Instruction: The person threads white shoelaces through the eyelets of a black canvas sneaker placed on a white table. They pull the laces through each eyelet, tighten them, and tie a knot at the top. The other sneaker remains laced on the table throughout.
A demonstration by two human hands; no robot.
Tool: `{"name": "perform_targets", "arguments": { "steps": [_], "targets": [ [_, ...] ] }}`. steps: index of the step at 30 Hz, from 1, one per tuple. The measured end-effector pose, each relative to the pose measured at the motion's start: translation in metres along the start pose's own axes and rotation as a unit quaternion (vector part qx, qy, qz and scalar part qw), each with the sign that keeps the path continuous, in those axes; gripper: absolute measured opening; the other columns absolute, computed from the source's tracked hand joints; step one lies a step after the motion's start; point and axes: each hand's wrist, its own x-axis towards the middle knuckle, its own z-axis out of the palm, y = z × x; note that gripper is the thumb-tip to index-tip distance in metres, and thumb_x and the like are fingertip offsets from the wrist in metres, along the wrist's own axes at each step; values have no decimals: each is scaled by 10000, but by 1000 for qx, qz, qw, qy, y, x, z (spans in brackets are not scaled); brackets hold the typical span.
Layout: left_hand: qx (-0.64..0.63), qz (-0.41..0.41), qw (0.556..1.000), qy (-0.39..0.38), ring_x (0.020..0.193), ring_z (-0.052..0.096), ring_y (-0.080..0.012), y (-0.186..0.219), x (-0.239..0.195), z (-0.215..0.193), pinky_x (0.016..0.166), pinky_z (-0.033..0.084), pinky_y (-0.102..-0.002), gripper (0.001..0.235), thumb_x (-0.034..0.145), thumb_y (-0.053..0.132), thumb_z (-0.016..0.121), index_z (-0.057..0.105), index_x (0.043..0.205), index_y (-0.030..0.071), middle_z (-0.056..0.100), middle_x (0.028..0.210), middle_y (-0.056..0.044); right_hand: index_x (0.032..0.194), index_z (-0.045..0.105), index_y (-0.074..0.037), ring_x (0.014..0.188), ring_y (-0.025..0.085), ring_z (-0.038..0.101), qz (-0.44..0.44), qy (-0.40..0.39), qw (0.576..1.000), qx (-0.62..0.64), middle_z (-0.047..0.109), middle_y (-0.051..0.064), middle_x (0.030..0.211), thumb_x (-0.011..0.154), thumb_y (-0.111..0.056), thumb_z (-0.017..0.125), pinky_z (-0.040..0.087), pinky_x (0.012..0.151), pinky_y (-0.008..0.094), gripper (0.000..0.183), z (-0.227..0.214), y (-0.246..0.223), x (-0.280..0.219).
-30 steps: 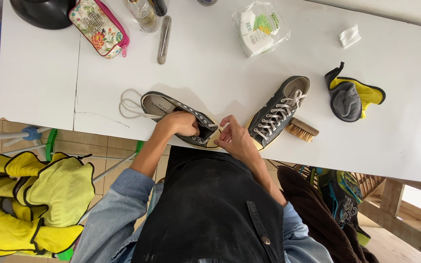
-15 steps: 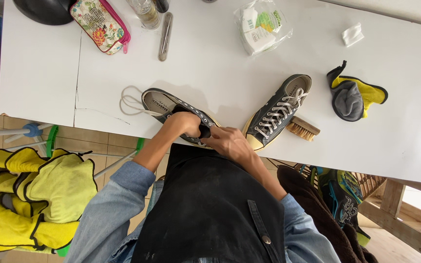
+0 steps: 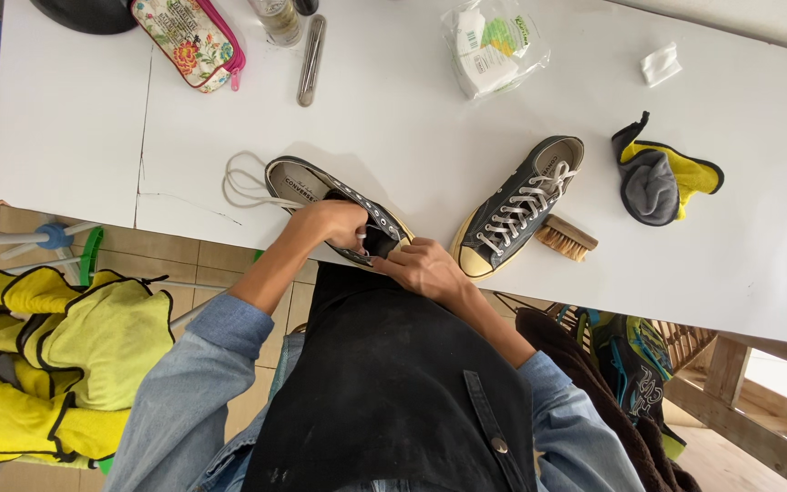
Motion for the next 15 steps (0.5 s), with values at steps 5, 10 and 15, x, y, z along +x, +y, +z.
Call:
{"name": "perform_targets", "arguments": {
  "steps": [5, 10, 15],
  "targets": [
    [-16, 23, 999, 28, 1128, 780, -322, 0, -15, -4, 1009, 588, -483, 225, 978, 481, 821, 874, 1096, 297, 842, 1122, -29, 935, 605, -196, 670, 189, 643, 23, -36, 999, -9, 516, -32, 785, 1215, -293, 439, 506, 613, 350, 339, 23, -3, -1],
    [-16, 83, 991, 106, 1151, 782, -300, 6, -32, 0, 1084, 512, -504, 141, 1016, 369, 806, 841, 1070, 244, 842, 1077, -22, 971, 594, -178, 731, 219, 680, 43, -63, 996, -37, 544, -11, 897, 1201, -300, 475, 523, 624, 351, 286, 25, -8, 4],
    [63, 129, 981, 132, 1016, 795, -343, -13, -5, 21, 934, 568, -508, 150, 998, 226, 734, 829, 883, 219, 827, 949, -91, 963, 610, -159, 748, 239, 707, 67, -82, 994, -32, 544, 0, 898, 1155, -285, 507, 536, 628, 360, 251, 28, -10, 3]
  ]
}}
